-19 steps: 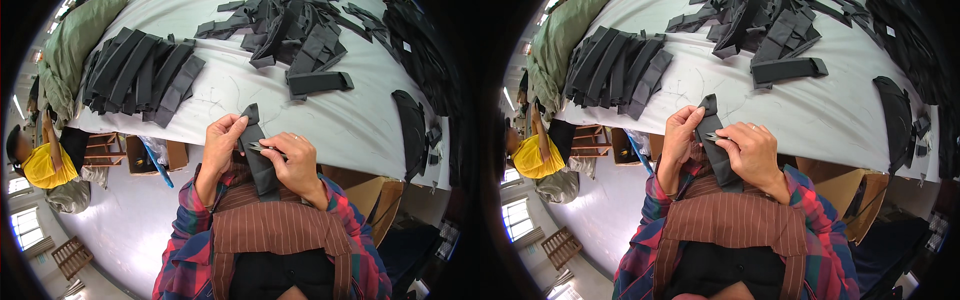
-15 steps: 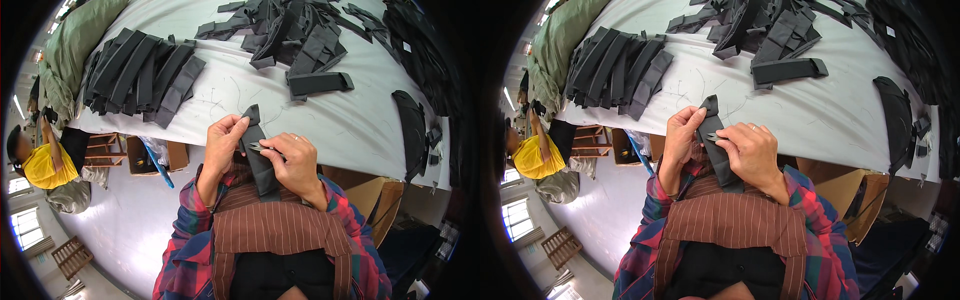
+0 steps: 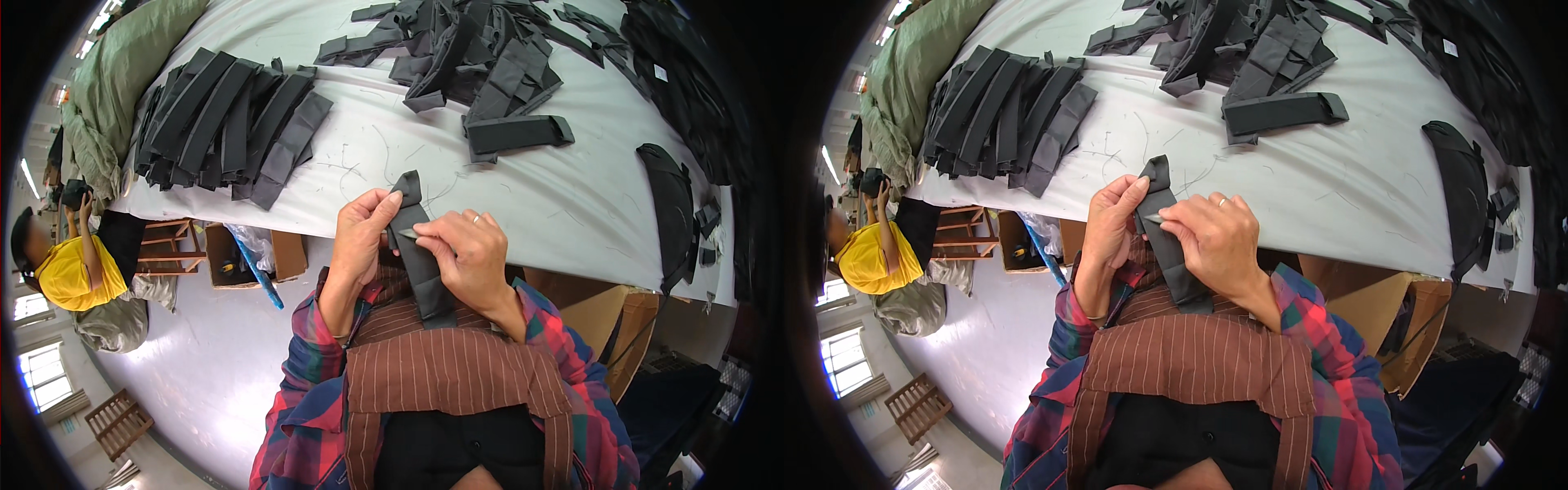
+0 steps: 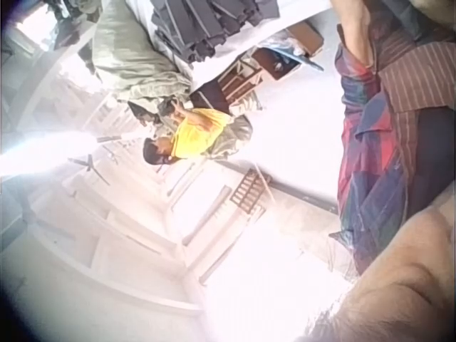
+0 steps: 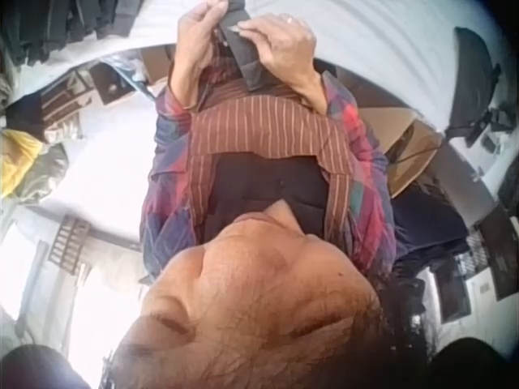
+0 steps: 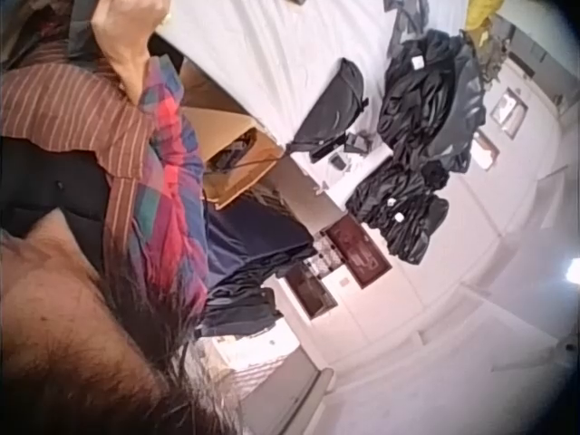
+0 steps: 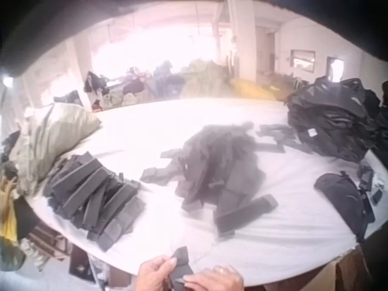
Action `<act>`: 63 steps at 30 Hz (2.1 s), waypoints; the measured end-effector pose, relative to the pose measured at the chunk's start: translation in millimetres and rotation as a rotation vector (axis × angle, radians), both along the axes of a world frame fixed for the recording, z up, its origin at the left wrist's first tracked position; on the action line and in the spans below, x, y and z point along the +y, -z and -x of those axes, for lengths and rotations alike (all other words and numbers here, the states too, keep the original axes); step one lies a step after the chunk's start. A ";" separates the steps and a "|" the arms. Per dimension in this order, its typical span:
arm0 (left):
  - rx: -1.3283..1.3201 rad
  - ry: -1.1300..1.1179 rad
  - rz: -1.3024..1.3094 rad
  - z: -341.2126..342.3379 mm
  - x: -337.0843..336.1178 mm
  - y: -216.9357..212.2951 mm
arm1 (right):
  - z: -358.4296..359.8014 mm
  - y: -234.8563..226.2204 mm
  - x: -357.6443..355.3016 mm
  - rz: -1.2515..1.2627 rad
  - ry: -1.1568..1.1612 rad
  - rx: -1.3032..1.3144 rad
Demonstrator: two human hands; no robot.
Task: Trimming excess threads or material from small black fabric pieces using small nippers.
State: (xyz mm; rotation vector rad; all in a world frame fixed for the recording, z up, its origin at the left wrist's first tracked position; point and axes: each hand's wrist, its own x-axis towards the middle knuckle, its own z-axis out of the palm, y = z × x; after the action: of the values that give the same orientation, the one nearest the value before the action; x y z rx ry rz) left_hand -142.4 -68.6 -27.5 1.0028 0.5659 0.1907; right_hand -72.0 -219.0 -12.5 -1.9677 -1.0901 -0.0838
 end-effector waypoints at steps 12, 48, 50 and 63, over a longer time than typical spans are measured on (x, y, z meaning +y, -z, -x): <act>-0.112 0.360 0.067 14.9 -37.9 -0.7 | -47.5 -8.6 -0.1 -0.269 -0.168 0.863; -0.018 -0.067 -0.096 11.6 4.7 -5.6 | -8.2 -18.3 -20.3 0.089 -0.385 -0.285; -0.106 -0.102 0.028 11.2 4.9 -8.2 | -7.3 -17.6 -21.0 0.093 -0.356 -0.274; -0.413 0.138 0.354 18.4 26.6 -18.2 | -20.0 -13.0 -27.0 0.110 -0.399 0.120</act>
State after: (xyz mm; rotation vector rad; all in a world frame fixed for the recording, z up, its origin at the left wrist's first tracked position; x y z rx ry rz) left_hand -160.8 -42.0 -9.4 0.6291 0.1426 0.1619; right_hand -52.0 -246.0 0.5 -1.7869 -1.4079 0.3111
